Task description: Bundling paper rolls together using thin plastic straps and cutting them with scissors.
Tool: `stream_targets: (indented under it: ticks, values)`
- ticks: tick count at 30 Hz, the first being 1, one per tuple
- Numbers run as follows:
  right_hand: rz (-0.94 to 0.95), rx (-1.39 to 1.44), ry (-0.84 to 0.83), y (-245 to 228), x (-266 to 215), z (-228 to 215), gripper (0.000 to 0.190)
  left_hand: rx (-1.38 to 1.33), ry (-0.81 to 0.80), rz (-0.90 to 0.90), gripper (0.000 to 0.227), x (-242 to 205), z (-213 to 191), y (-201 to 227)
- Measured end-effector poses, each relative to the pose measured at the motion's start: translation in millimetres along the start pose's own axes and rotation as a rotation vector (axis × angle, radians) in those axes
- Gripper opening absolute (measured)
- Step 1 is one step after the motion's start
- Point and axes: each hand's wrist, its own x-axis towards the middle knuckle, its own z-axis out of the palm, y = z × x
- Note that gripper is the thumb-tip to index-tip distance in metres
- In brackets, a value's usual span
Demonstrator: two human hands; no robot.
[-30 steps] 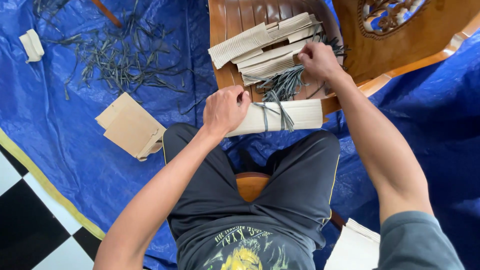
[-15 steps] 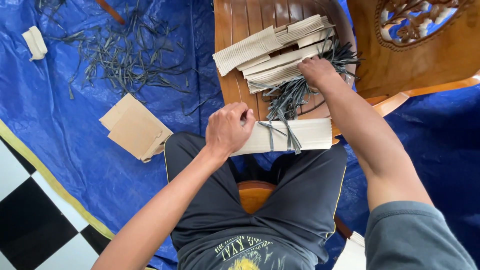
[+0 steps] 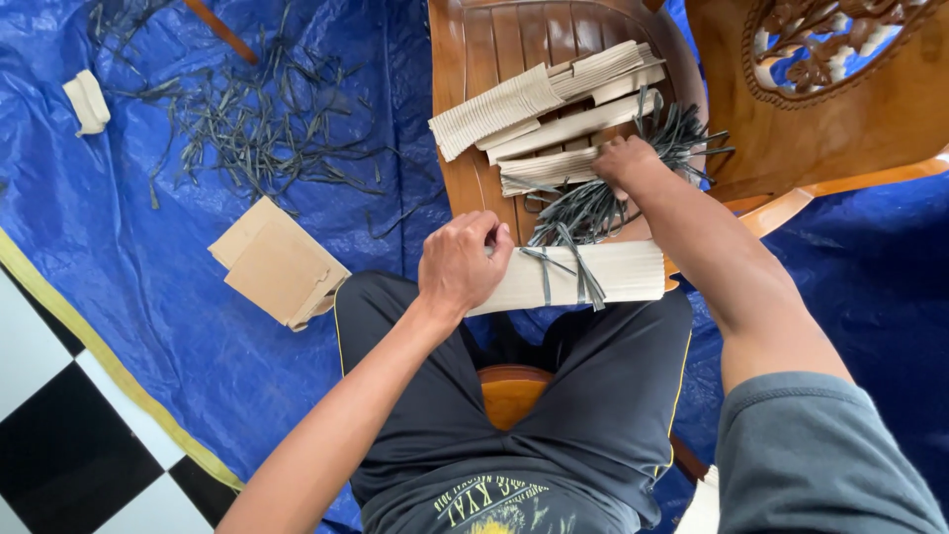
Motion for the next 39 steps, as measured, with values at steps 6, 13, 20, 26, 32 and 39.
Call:
stream_targets:
  ticks: [6, 13, 20, 26, 32, 39]
  values:
    - [0.042, 0.067, 0.234, 15.7, 54.0, 85.7, 0.027, -0.006, 0.031, -0.004, 0.02, -1.1, -0.3, 0.5]
    - [0.027, 0.063, -0.014, 26.6, 14.8, 23.7, 0.031, -0.006, 0.028, -0.025, 0.02, 0.5, 1.6, -2.6]
    - [0.248, 0.696, 0.556, 24.6, -98.2, -66.6, 0.027, -0.026, -0.006, -0.032, 0.021, -0.1, -1.2, -0.9]
    - [0.297, 1.066, 0.829, -22.0, -171.0, -99.1, 0.029, -0.04, 0.003, -0.039, 0.017, 0.7, -2.7, 1.9]
    - [0.175, 1.048, 1.08, -45.0, -200.0, -92.3, 0.028, -0.081, 0.028, -0.002, 0.013, 8.9, 1.2, 1.4]
    - [0.183, 0.869, 1.251, -50.7, -204.0, -96.7, 0.03, -0.452, 0.435, 0.049, 0.021, 74.2, 59.6, 2.8]
